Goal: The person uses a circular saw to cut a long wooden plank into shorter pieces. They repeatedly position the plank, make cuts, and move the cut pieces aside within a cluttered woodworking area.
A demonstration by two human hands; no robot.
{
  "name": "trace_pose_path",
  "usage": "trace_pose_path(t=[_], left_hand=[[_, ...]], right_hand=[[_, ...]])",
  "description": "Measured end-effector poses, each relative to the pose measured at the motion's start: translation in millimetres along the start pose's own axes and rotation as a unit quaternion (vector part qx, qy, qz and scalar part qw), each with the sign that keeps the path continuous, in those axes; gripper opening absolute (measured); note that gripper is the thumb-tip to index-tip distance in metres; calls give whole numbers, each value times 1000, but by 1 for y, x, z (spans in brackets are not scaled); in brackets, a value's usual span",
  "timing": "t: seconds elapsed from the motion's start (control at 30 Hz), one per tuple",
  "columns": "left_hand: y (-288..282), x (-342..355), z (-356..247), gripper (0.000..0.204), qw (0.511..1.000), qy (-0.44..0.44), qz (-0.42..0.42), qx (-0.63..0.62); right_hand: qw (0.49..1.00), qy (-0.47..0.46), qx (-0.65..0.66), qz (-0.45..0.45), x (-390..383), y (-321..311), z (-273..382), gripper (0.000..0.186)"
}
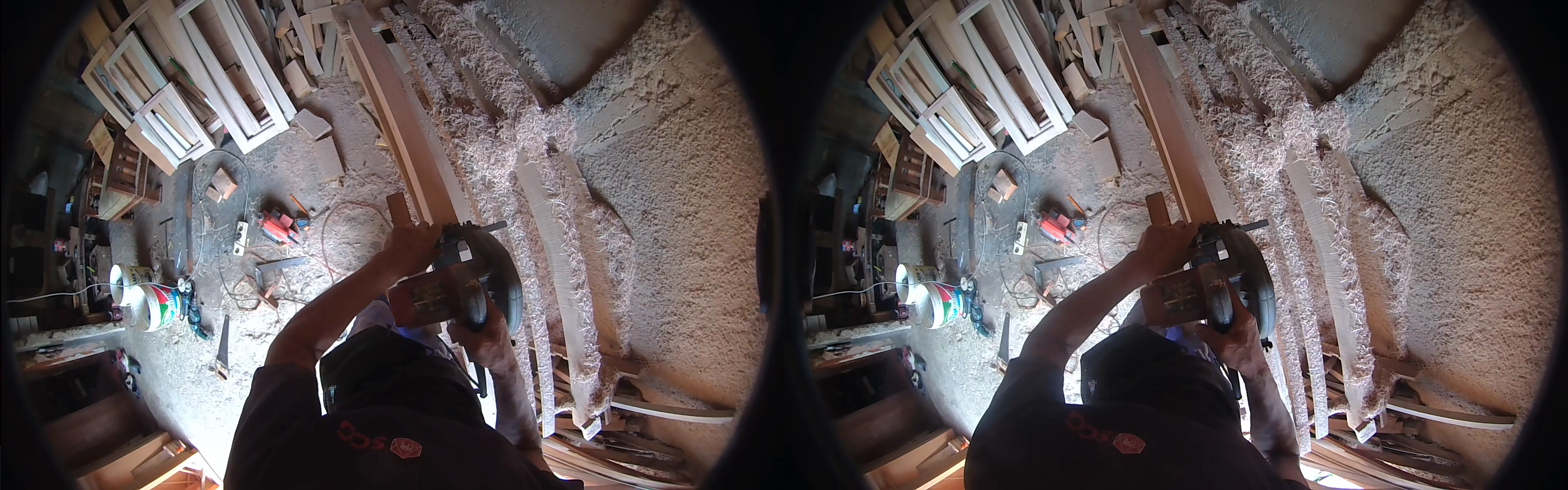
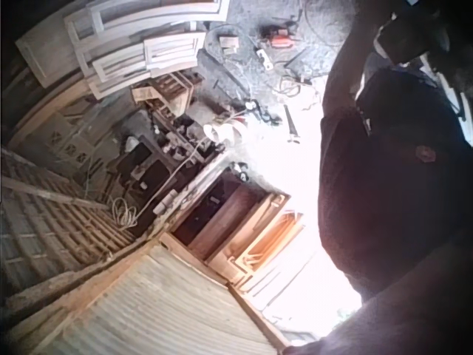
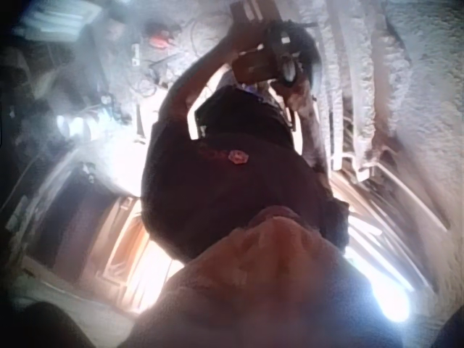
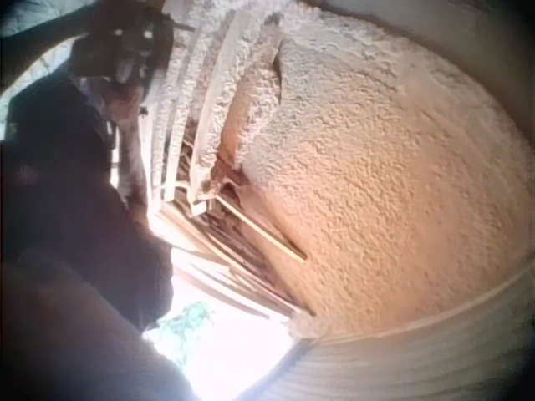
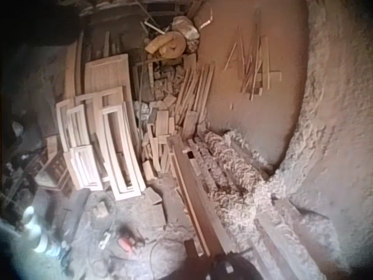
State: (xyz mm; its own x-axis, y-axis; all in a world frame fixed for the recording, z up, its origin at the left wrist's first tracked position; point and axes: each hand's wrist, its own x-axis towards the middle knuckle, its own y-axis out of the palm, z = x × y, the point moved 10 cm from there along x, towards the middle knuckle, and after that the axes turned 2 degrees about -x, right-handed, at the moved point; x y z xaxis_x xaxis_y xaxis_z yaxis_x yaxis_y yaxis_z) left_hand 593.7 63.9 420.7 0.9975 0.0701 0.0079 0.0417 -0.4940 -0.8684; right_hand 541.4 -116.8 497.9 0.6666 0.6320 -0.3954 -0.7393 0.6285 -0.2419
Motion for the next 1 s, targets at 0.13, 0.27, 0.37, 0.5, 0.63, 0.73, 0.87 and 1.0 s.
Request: trace_pose_path(t=[0.13,0.27,0.37,0.5,0.63,0.73,0.87,1.0], left_hand=[[23,6,14,49,987,-41,146,46],[-39,-40,40,53,982,-84,-158,53],[-7,-83,90,60,961,-261,-43,-78],[25,-76,73,72,962,-228,84,-121],[22,-62,58,80,950,-247,151,-113],[17,-53,54,84,943,-265,169,-105],[27,-50,58,81,929,-291,199,-115],[36,-40,49,73,947,-237,170,-138]], right_hand=[[997,-62,25,-30,-1,0,17,68],[995,-82,13,-55,-4,-3,24,63],[999,-12,18,-44,-3,-2,13,79],[998,-12,-39,-56,0,-5,15,73],[998,37,-29,-34,2,-6,5,70],[999,8,-44,-30,3,-5,9,68],[998,12,-49,-33,1,-2,5,65],[998,29,-24,-48,-3,-7,-5,57]])
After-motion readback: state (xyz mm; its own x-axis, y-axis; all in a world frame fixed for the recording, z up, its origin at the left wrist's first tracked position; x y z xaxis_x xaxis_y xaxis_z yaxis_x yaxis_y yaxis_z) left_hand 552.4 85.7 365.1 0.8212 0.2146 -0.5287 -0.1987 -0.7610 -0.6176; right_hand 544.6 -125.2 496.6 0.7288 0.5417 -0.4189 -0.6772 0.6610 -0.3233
